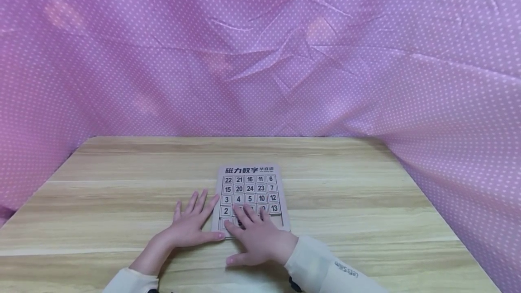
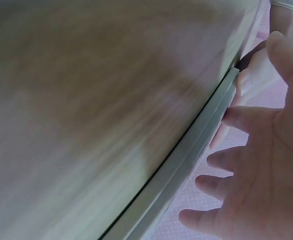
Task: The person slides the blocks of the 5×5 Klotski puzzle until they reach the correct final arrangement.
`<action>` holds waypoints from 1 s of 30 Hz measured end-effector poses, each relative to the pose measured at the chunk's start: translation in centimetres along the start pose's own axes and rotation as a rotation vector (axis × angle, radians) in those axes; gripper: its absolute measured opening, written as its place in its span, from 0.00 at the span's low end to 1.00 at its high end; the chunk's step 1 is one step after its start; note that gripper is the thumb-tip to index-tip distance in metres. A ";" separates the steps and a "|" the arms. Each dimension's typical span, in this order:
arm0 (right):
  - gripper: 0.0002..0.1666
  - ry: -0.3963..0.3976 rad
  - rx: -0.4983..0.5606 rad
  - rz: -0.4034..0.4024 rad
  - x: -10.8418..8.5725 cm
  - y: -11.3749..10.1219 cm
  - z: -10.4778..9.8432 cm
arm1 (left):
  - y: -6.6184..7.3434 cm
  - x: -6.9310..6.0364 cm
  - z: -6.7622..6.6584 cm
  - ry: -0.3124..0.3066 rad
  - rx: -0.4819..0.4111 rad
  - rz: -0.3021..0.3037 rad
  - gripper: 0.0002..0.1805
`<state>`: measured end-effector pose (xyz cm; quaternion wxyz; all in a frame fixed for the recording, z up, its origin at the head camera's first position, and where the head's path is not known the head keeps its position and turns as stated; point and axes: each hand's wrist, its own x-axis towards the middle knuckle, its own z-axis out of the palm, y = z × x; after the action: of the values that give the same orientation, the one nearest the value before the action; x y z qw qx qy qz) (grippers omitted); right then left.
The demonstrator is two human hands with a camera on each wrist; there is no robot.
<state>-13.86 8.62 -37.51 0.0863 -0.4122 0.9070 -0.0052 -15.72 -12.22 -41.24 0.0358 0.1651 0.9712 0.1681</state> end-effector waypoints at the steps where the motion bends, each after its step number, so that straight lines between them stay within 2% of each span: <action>1: 0.48 -0.005 0.003 0.004 -0.1 0.1 0.0 | 0.0 0.0 0.1 -0.003 -0.002 -0.001 0.55; 9: 0.47 -0.010 0.009 0.037 -1.1 1.2 0.2 | 0.1 0.0 0.1 -0.014 0.005 -0.002 0.55; 19: 0.45 0.001 0.047 0.025 -1.9 1.6 -0.2 | 0.2 0.1 -0.1 -0.012 0.002 -0.004 0.55; 26: 0.45 -0.002 0.092 0.050 -0.2 2.0 0.1 | 0.0 -0.1 -0.2 -0.008 0.003 -0.004 0.55; 30: 0.47 -0.013 0.062 0.093 1.6 2.1 0.1 | 0.1 -0.1 -0.1 -0.009 0.004 -0.002 0.55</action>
<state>-16.40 8.82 -37.98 0.1050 -0.3669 0.9240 -0.0264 -15.61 -12.25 -41.09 0.0399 0.1651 0.9715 0.1655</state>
